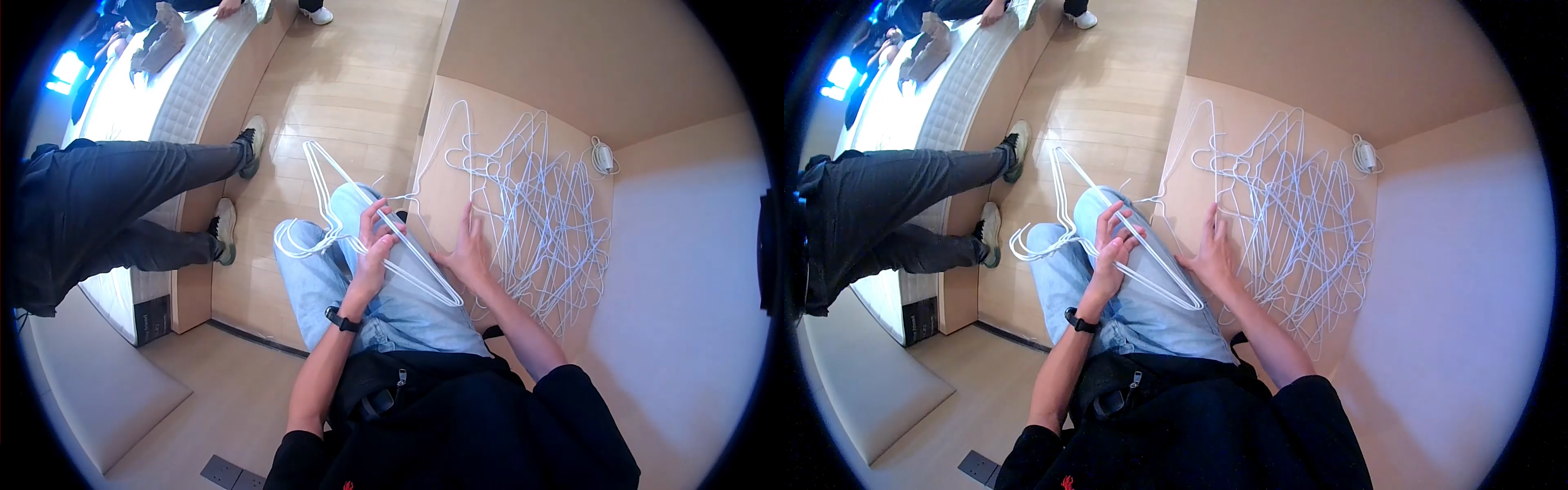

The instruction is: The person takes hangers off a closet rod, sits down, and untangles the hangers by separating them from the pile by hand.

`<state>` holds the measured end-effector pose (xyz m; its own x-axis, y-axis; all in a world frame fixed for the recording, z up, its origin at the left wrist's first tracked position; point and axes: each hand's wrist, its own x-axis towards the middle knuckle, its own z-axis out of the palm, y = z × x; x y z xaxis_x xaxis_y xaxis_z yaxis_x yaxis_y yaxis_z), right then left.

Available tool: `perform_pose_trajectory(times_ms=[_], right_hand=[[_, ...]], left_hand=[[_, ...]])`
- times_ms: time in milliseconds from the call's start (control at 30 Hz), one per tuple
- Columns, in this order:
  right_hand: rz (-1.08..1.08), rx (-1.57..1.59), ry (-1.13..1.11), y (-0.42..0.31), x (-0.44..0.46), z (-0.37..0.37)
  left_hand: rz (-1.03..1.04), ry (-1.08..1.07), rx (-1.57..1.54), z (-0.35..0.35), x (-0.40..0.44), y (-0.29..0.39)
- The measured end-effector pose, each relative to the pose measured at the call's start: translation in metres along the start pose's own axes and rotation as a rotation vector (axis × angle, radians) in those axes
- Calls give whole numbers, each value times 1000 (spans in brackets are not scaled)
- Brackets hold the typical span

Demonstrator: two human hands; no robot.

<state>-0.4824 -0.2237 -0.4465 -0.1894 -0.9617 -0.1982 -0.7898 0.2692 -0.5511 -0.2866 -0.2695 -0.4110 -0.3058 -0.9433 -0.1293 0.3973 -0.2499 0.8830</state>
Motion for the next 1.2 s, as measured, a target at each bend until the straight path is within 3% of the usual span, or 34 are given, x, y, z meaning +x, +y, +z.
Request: perform_pose_trajectory(times_ms=[233, 333, 433, 633, 700, 733, 800, 900, 1033, 1200], right_hand=[[-77, -47, 52, -8, 8, -2], [-38, -259, 9, -14, 15, -13], [-129, -263, 151, -10, 17, -16], [-9, 149, 188, 22, 20, -5], [-11, 536, 138, 25, 20, -6], [-9, 536, 141, 22, 18, -9], [-16, 872, -90, 7, 8, -18], [-175, 913, -145, -26, -4, -24], [-141, 907, -356, -54, -12, -26], [-187, 757, -380, -54, -11, -23]], left_hand=[[21, -19, -6, -3, 0, -4], [15, -15, -10, -4, 0, -5], [21, -10, -22, -4, 0, -6], [22, -15, -15, -2, -1, -3], [21, -20, -18, -4, 0, -5], [21, -27, -23, -5, 0, -6], [21, -16, -32, -4, -1, -7], [18, 3, -17, -1, -1, -4], [20, 14, -70, 6, -3, 2], [15, 12, -101, -4, -3, -6]])
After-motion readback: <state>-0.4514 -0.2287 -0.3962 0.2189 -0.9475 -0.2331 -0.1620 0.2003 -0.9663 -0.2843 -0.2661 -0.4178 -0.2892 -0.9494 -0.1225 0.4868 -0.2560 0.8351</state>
